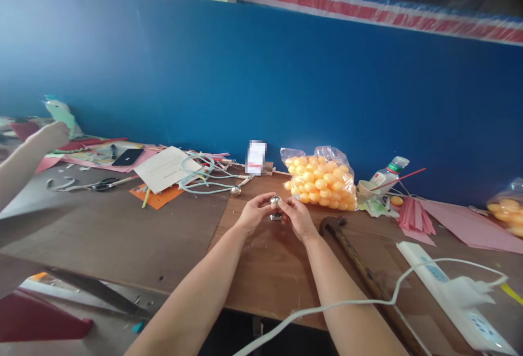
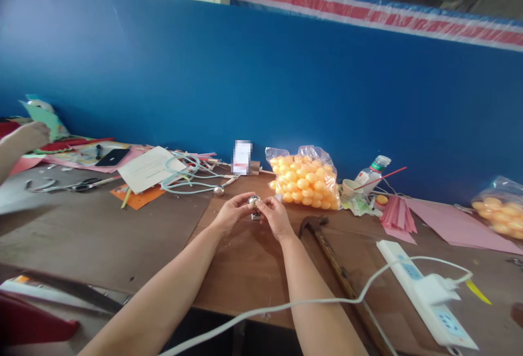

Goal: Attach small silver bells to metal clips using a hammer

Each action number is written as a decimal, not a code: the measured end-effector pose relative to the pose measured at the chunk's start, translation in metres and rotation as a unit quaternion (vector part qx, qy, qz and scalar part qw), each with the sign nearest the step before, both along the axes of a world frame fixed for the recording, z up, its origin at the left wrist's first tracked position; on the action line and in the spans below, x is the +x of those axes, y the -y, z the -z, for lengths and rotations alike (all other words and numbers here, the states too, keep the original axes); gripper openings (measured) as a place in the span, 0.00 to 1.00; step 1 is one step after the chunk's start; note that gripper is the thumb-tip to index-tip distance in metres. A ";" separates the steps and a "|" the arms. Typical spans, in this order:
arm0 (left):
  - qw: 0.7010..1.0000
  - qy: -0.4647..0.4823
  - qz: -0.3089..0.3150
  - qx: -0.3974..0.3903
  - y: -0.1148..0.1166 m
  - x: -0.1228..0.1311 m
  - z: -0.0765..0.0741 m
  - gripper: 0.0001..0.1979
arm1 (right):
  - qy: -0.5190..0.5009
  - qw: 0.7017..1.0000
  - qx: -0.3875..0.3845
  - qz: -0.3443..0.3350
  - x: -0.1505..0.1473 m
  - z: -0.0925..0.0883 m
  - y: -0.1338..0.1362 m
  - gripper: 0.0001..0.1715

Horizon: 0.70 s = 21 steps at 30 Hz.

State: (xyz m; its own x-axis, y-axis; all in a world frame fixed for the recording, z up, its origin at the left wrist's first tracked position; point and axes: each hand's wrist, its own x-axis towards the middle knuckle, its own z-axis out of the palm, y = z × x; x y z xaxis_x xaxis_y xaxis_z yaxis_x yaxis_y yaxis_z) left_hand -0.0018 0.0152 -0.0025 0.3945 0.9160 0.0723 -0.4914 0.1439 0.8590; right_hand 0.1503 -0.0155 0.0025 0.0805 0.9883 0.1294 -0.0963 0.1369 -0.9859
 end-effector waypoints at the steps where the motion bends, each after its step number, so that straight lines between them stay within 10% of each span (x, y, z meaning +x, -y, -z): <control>1: 1.000 -0.004 -0.002 -0.001 0.000 0.000 0.000 0.26 | 0.002 1.000 0.001 0.002 0.000 0.000 0.000 0.19; 14: 0.993 0.096 0.002 -0.067 -0.004 -0.001 0.000 0.18 | 0.137 0.984 0.008 0.114 0.027 -0.043 0.017 0.23; 21: 0.989 0.104 -0.002 -0.103 -0.005 -0.001 -0.001 0.17 | 0.443 0.874 -0.065 0.190 0.108 -0.037 0.090 0.17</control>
State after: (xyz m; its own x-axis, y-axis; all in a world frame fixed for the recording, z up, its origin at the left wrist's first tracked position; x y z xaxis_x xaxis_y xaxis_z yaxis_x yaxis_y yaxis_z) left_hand -0.0029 0.0203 -0.0016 0.3871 0.9213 -0.0361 -0.6553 0.3024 0.6922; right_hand 0.2578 -0.1058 0.0393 0.3314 0.9227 0.1969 0.7410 -0.1254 -0.6597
